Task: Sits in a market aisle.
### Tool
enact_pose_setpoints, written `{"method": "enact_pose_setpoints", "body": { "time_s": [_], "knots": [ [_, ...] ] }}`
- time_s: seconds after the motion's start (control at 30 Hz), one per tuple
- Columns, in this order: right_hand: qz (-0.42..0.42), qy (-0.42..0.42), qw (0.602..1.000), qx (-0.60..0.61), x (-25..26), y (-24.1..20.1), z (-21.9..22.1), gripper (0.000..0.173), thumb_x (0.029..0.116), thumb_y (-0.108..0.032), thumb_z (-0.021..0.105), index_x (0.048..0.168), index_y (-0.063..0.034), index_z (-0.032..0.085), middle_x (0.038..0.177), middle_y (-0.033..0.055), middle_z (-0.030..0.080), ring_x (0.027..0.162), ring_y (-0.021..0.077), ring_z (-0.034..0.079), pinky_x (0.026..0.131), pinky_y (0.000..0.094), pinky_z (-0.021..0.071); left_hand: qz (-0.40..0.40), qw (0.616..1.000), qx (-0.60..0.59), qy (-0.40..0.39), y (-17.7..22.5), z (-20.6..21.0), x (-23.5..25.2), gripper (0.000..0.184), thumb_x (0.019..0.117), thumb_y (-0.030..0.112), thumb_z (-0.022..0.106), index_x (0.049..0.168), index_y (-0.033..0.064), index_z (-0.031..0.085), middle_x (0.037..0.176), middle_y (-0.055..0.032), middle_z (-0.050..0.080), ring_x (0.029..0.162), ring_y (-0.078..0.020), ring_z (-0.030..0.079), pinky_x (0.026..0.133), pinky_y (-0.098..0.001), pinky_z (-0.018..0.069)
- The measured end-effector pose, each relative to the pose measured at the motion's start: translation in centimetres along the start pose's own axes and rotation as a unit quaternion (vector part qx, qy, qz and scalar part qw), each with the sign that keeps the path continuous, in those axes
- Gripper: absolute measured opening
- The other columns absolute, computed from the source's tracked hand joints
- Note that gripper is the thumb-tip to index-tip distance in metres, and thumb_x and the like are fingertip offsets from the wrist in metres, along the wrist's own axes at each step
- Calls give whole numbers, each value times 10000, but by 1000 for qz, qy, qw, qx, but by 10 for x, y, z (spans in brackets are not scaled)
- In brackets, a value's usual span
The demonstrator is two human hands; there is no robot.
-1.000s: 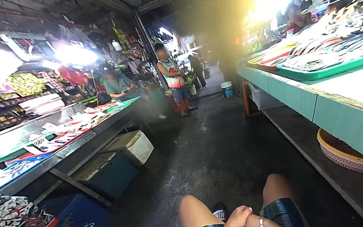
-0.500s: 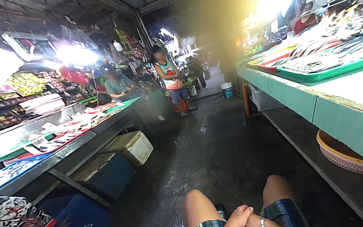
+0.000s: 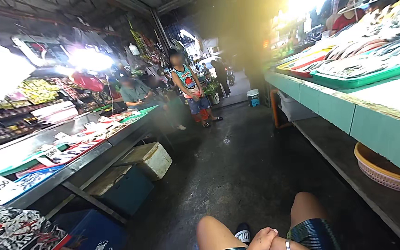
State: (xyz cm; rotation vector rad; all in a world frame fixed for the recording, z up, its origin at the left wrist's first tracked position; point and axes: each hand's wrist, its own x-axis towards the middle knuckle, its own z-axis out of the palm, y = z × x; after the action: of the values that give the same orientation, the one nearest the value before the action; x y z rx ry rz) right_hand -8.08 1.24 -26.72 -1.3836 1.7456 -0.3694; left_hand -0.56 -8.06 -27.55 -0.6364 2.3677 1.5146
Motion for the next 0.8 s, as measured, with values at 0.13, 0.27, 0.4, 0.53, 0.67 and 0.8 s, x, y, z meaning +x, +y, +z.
{"method": "enact_pose_setpoints", "body": {
  "time_s": [0.13, 0.27, 0.4, 0.53, 0.67, 0.8],
  "knots": [
    [-50, 62, 994, 70, 13, 37, 16, 425, 1049, -305, 546, 1324, 12, 612, 1305, 172, 652, 1248, 228, 601, 1117, 413, 427, 0, 1000, 5, -6, 3, 3, 5, 505, 1093, 457, 378, 1301, 86, 651, 1273, -154, 672, 1215, -257, 624, 1077, -498, 466],
    [-67, 79, 991, 85, 22, 61, 20, 430, 1019, -373, 580, 1237, -12, 669, 1230, 159, 691, 1181, 238, 638, 1075, 445, 456, -2, 1000, 7, -8, 7, 4, 12, 515, 1079, 498, 390, 1283, 113, 663, 1256, -130, 682, 1196, -237, 633, 1058, -491, 481],
    [-63, 83, 987, 121, 8, 52, 15, 400, 1004, -367, 599, 1205, -34, 692, 1195, 139, 705, 1146, 220, 652, 1058, 440, 472, -2, 1000, 13, -19, 14, 3, 10, 522, 1087, 487, 368, 1294, 105, 657, 1273, -143, 674, 1213, -253, 626, 1070, -497, 473],
    [-67, 27, 993, 92, -10, 24, 0, 405, 1029, -330, 582, 1248, 0, 670, 1265, 181, 678, 1194, 261, 628, 1087, 447, 434, 1, 1000, 6, -17, 9, 1, 7, 526, 1084, 486, 370, 1296, 100, 656, 1286, -144, 668, 1225, -252, 619, 1081, -494, 466],
    [-55, 23, 996, 70, -8, 11, 1, 390, 1039, -256, 576, 1309, 21, 625, 1308, 204, 648, 1237, 273, 605, 1097, 454, 422, -6, 1000, 4, -4, 3, 0, 3, 511, 1087, 458, 381, 1303, 84, 653, 1292, -162, 667, 1235, -271, 617, 1087, -512, 458],
    [-68, 28, 997, 23, 7, 29, 12, 398, 1042, -297, 569, 1275, 16, 649, 1278, 226, 660, 1216, 339, 619, 1087, 535, 425, 3, 1000, 0, 3, 4, 1, 0, 502, 1094, 446, 380, 1288, 78, 662, 1265, -154, 680, 1210, -260, 631, 1081, -500, 466]
  ]
}}
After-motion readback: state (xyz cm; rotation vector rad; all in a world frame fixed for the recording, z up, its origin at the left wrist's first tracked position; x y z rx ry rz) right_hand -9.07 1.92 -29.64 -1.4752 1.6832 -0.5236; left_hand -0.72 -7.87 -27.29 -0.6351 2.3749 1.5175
